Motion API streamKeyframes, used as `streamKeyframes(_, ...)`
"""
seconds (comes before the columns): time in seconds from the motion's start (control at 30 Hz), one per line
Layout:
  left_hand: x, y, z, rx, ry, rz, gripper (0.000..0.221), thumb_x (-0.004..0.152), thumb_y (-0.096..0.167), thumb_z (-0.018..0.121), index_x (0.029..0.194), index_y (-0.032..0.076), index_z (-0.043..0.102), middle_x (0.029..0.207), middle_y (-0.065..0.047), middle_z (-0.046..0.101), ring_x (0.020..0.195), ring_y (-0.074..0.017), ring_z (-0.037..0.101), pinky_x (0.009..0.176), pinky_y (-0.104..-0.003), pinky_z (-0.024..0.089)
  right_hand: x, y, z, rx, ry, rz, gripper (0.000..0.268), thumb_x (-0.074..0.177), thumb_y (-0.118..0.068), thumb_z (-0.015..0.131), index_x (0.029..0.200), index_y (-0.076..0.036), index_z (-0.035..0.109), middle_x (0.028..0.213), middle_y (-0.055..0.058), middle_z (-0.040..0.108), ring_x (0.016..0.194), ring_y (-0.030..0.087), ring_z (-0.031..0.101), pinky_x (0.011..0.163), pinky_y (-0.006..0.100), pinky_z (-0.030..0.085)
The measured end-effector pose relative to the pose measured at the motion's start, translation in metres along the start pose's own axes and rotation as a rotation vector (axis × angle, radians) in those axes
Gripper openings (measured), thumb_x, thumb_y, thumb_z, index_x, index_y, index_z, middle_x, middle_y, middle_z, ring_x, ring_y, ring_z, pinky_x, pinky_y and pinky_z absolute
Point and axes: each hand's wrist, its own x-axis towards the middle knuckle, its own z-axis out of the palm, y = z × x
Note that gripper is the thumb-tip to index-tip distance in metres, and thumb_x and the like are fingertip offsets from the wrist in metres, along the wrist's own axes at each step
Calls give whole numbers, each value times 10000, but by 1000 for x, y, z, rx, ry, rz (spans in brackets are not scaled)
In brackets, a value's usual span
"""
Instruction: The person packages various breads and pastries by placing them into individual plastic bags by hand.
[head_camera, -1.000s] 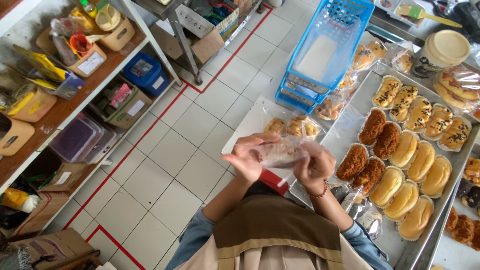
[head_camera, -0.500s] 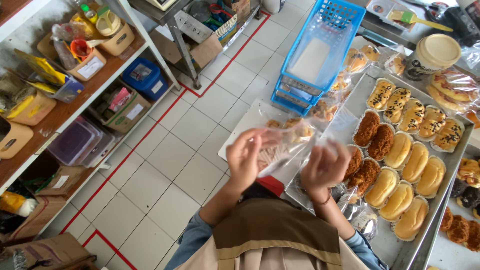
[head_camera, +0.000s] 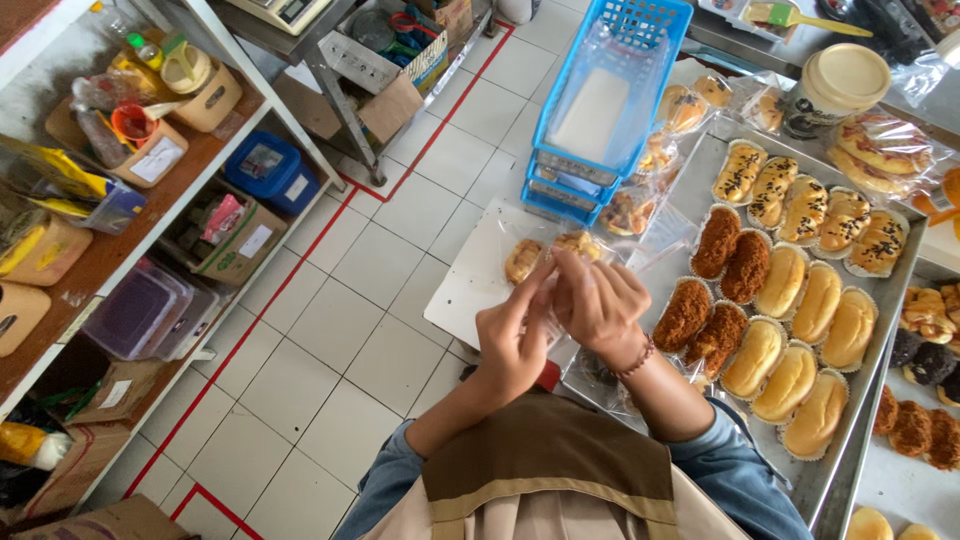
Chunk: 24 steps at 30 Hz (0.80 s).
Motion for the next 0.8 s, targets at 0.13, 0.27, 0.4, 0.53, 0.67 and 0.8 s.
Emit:
streamKeyframes(0.13, 2, -13, 11, 94, 28, -4, 358, 1082, 56, 570, 1436, 81, 614, 674, -75, 688, 491, -109, 617, 469, -285, 430, -28, 46, 33, -156, 205, 146, 188, 1020, 47, 476, 978, -28, 643, 574, -29, 424, 444, 71, 307, 379, 248, 269)
streamKeyframes(0.27, 6, -20, 9, -23, -11, -28, 313, 1059, 62, 519, 1368, 41, 564, 1014, -139, 814, 444, -128, 622, 383, -279, 449, -32, 89, 28, 510, 506, 681, 114, 1095, 71, 426, 1114, -32, 471, 937, 110, 582, 685, 201, 490, 561, 325, 465)
streamKeyframes(0.4, 17, -35, 5, 265, 68, 107, 192, 1078, 64, 578, 1269, 67, 591, 918, -75, 736, 716, -236, 731, 584, -340, 557, -35, 105, -38, 1243, 836, 1534, 218, 1070, -33, 421, 871, -58, 505, 596, -33, 379, 461, 68, 256, 376, 226, 223)
streamKeyframes(0.53, 26, -44, -3, 524, 70, 218, 204, 986, 17, 615, 1182, 69, 602, 932, -100, 686, 813, -279, 678, 692, -378, 540, -59, 121, -90, 1299, 781, 1332, 219, 1079, 19, 378, 931, -72, 510, 687, -12, 396, 462, 62, 268, 383, 229, 259)
streamKeyframes(0.67, 36, -45, -5, 626, 123, 251, 263, 950, 20, 645, 1198, 88, 588, 911, -95, 642, 831, -250, 648, 700, -360, 527, -94, 65, -81, 326, -45, 951, 225, 976, 18, 411, 1086, -22, 603, 998, 20, 602, 783, 197, 556, 656, 370, 494)
streamKeyframes(0.8, 34, -49, 1, 682, 155, 230, 510, 973, 5, 689, 1457, -11, 528, 797, -31, 610, 688, -181, 621, 641, -329, 514, -99, -8, -9, 40, -737, 490, 384, 833, -275, 681, 1180, -113, 701, 686, 79, 693, 506, 199, 585, 475, 343, 467)
